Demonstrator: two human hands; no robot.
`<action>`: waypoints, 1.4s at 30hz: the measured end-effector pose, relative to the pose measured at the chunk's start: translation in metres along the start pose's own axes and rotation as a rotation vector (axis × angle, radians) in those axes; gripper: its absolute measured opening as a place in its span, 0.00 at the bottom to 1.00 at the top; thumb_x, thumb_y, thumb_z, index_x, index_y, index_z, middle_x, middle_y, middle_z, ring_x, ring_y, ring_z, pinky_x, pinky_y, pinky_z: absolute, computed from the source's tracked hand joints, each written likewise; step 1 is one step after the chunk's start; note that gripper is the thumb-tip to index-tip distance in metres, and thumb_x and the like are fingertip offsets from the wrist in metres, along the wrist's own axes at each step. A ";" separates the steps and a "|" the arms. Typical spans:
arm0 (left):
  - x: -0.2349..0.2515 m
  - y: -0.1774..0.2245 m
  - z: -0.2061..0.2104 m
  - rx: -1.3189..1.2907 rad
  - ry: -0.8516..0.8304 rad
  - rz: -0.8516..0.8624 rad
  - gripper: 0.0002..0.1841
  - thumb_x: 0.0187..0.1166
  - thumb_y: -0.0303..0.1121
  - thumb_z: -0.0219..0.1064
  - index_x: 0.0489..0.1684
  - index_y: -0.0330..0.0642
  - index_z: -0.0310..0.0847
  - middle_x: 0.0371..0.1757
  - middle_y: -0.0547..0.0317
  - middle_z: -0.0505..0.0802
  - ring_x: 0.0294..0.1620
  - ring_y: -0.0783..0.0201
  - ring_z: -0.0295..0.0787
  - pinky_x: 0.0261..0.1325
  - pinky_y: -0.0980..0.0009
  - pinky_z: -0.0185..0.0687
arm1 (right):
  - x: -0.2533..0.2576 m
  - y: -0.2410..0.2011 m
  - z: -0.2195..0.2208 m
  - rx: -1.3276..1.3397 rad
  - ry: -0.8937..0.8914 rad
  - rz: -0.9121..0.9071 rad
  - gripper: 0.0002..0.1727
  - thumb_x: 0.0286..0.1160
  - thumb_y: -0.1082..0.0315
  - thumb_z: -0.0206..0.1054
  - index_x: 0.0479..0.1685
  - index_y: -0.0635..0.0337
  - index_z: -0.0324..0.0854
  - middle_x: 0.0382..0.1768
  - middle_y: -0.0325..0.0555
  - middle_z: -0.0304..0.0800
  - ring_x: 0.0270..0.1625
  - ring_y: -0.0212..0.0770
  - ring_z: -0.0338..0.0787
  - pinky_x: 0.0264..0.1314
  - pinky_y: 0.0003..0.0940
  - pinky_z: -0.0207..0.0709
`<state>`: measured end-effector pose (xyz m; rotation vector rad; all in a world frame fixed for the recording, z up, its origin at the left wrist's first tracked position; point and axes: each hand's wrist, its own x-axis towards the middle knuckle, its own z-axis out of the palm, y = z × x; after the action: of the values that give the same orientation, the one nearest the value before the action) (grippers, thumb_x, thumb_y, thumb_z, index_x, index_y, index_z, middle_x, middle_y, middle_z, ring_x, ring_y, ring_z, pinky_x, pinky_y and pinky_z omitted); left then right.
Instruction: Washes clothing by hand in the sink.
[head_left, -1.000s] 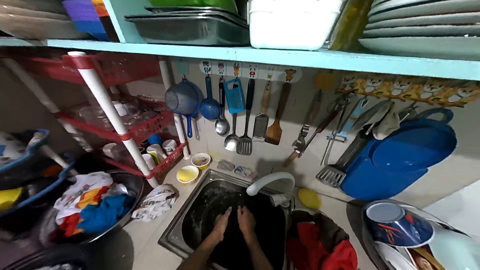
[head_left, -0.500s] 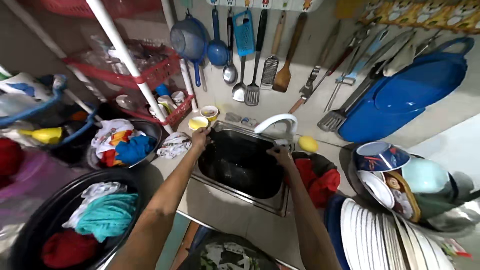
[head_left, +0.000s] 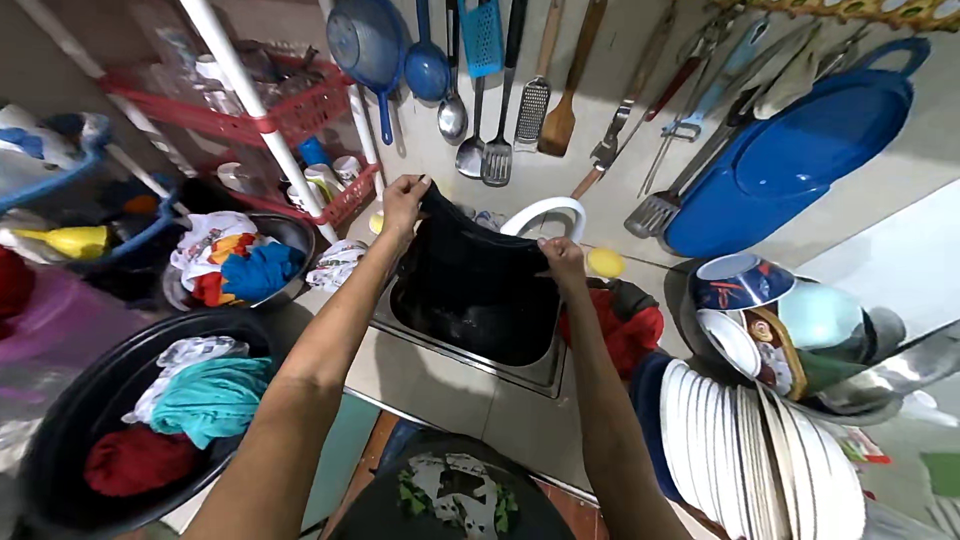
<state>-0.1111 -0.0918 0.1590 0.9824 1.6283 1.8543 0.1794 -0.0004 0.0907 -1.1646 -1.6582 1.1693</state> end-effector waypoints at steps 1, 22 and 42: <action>0.000 -0.003 0.006 -0.016 -0.004 0.009 0.13 0.86 0.35 0.65 0.56 0.34 0.82 0.47 0.50 0.89 0.42 0.61 0.89 0.43 0.60 0.89 | 0.003 0.010 0.009 -0.004 -0.008 0.006 0.22 0.86 0.58 0.64 0.62 0.72 0.78 0.51 0.63 0.85 0.47 0.53 0.91 0.49 0.55 0.89; -0.096 -0.220 0.029 1.194 -0.991 -0.377 0.22 0.79 0.32 0.71 0.71 0.36 0.82 0.77 0.32 0.79 0.80 0.35 0.72 0.81 0.40 0.66 | -0.017 0.163 0.076 -0.986 -1.154 0.227 0.30 0.90 0.46 0.56 0.69 0.66 0.83 0.74 0.66 0.81 0.81 0.61 0.76 0.84 0.63 0.62; -0.094 -0.165 0.058 0.595 -0.789 -0.438 0.20 0.93 0.35 0.52 0.74 0.28 0.72 0.73 0.32 0.81 0.75 0.46 0.78 0.79 0.51 0.69 | -0.015 0.147 0.058 -0.697 -0.831 0.230 0.41 0.70 0.49 0.79 0.77 0.67 0.73 0.72 0.69 0.80 0.76 0.65 0.80 0.80 0.64 0.69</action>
<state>-0.0245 -0.0968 -0.0198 1.2415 1.6830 0.5581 0.1649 -0.0063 -0.0668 -1.3999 -2.7778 1.3652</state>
